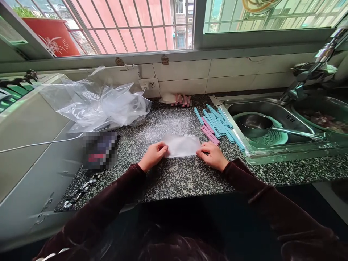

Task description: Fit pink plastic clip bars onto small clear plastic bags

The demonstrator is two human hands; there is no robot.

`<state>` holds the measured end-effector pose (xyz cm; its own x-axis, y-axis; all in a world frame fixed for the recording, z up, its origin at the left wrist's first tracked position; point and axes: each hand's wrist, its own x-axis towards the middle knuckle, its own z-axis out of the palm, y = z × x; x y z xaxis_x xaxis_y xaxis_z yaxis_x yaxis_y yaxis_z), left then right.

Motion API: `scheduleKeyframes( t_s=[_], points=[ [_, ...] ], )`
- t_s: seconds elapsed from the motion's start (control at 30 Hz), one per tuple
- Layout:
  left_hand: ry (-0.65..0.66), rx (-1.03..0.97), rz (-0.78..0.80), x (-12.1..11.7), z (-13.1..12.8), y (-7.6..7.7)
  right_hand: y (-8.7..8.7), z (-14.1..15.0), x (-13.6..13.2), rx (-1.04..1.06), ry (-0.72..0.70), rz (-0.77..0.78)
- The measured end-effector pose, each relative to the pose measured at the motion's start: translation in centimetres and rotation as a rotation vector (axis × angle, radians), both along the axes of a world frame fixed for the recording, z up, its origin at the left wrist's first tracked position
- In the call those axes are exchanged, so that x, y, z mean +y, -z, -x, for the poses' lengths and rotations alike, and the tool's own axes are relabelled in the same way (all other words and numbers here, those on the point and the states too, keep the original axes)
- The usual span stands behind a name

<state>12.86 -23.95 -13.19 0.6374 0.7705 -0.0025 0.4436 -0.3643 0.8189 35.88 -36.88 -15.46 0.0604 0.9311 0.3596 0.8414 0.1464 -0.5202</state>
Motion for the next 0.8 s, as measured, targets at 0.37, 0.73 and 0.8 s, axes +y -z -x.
scheduleKeyframes(
  t_s=[0.37,0.73,0.8],
  points=[
    [-0.063,0.047,0.003,0.8,-1.0,0.2,0.3,0.4,1.1,-0.097,0.295,0.065],
    [-0.091,0.098,0.006,1.4,-1.6,0.4,0.2,1.4,0.9,-0.115,0.305,0.042],
    [-0.102,0.09,0.016,1.6,-1.6,0.4,0.2,1.5,0.9,-0.161,0.317,0.042]
  ],
)
